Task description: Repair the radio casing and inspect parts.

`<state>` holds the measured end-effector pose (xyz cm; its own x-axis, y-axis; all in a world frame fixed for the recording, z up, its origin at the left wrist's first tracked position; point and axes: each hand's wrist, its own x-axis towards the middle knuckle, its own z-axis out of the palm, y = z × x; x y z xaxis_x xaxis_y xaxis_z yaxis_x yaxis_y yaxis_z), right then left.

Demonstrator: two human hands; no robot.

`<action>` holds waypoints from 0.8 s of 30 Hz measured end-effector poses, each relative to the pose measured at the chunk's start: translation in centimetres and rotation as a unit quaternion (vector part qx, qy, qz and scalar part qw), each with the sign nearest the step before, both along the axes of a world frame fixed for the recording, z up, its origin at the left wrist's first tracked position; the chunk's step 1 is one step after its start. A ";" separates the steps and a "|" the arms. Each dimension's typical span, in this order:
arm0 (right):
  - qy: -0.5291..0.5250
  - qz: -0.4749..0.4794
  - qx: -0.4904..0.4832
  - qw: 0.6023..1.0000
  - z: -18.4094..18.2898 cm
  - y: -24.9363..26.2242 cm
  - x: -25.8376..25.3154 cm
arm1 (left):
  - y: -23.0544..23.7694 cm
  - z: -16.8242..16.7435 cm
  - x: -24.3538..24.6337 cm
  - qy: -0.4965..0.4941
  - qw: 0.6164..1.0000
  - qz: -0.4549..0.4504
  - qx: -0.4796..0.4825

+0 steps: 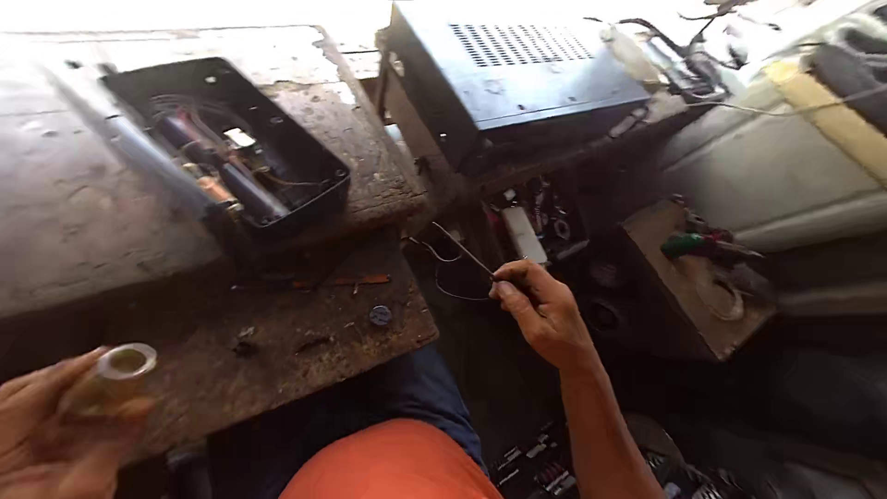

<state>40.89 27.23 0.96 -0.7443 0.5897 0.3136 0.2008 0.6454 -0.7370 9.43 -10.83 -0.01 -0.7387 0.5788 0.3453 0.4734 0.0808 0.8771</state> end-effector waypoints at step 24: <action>0.021 0.177 0.383 0.906 5.5 -9.3 -12.9 | 2.6 3.7 -1.1 0.179 0.979 -0.088 -0.042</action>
